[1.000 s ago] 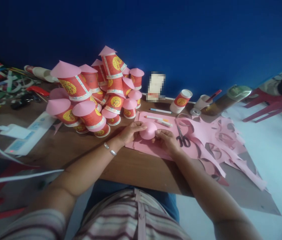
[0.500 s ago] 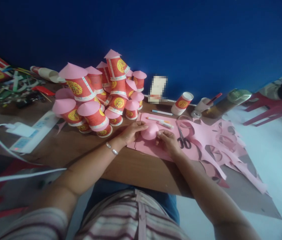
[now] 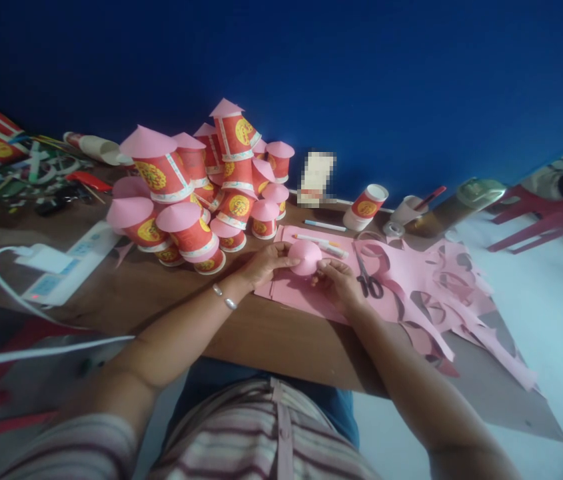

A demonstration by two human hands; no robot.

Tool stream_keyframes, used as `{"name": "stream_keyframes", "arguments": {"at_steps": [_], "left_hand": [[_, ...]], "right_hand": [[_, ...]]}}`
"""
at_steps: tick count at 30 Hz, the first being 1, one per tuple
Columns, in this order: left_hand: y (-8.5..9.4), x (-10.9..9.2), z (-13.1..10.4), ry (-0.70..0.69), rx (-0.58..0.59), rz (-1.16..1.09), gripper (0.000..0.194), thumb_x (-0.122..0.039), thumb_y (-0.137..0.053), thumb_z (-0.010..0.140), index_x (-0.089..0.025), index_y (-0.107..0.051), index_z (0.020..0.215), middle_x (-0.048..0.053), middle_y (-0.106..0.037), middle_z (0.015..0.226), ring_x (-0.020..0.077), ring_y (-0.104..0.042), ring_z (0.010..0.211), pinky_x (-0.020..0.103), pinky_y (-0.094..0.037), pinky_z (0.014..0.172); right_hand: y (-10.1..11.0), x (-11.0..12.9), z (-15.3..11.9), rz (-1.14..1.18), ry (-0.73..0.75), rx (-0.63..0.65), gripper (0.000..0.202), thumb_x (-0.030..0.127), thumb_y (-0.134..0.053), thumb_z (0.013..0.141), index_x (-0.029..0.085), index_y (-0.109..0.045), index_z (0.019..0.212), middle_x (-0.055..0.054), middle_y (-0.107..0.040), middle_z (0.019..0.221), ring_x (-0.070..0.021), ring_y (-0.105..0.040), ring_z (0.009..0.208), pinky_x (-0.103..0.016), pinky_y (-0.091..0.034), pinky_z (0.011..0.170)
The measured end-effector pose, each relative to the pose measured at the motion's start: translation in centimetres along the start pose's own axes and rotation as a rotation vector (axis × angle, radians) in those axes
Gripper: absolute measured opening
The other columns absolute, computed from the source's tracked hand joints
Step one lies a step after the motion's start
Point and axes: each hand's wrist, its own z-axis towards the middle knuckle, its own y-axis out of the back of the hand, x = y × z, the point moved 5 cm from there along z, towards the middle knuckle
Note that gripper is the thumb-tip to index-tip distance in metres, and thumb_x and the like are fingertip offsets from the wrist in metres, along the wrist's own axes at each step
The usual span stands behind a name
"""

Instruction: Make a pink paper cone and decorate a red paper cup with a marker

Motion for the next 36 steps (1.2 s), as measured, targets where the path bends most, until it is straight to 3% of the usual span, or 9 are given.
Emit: {"name": "stream_keyframes", "arguments": {"at_steps": [9, 21, 27, 32, 36], "left_hand": [[0.87, 0.34, 0.03, 0.03, -0.039, -0.076, 0.048, -0.039, -0.096, 0.067, -0.013, -0.072, 0.099, 0.006, -0.075, 0.087, 0.0161, -0.069, 0.075, 0.03, -0.057, 0.073], [0.33, -0.27, 0.17, -0.061, -0.062, -0.042, 0.053, -0.029, -0.101, 0.057, -0.011, -0.075, 0.099, 0.008, -0.078, 0.097, 0.0177, -0.071, 0.089, 0.03, -0.053, 0.084], [0.18, -0.24, 0.17, -0.05, -0.048, -0.062, 0.052, -0.029, -0.102, 0.056, -0.011, -0.075, 0.097, 0.006, -0.078, 0.093, 0.0159, -0.069, 0.084, 0.029, -0.052, 0.083], [0.41, 0.12, 0.08, 0.022, -0.072, -0.106, 0.052, -0.037, -0.102, 0.057, -0.012, -0.075, 0.094, 0.004, -0.076, 0.085, 0.0141, -0.067, 0.076, 0.027, -0.052, 0.073], [0.28, -0.12, 0.07, -0.006, -0.073, -0.085, 0.053, -0.034, -0.102, 0.055, -0.012, -0.075, 0.095, 0.006, -0.077, 0.091, 0.0149, -0.069, 0.08, 0.027, -0.052, 0.076]], "right_hand": [[0.2, -0.01, 0.24, 0.041, 0.017, 0.036, 0.037, 0.044, -0.097, 0.069, 0.019, -0.069, 0.07, 0.003, -0.065, 0.06, -0.0109, -0.064, 0.054, -0.021, -0.055, 0.053], [0.18, -0.2, 0.19, 0.058, 0.0, 0.04, 0.036, 0.042, -0.098, 0.069, 0.019, -0.071, 0.071, 0.002, -0.068, 0.062, -0.0106, -0.064, 0.054, -0.021, -0.054, 0.053], [0.33, -0.25, 0.23, 0.053, 0.004, 0.029, 0.034, 0.04, -0.097, 0.07, 0.019, -0.07, 0.072, 0.002, -0.067, 0.062, -0.0112, -0.064, 0.054, -0.023, -0.055, 0.053], [0.17, -0.17, 0.09, 0.048, -0.008, 0.016, 0.038, 0.044, -0.099, 0.066, 0.019, -0.07, 0.07, 0.003, -0.066, 0.061, -0.0101, -0.063, 0.054, -0.021, -0.055, 0.055], [0.27, -0.3, 0.02, -0.015, -0.007, -0.005, 0.041, 0.048, -0.099, 0.064, 0.02, -0.071, 0.072, 0.002, -0.068, 0.06, -0.0109, -0.063, 0.052, -0.021, -0.051, 0.051]]}}
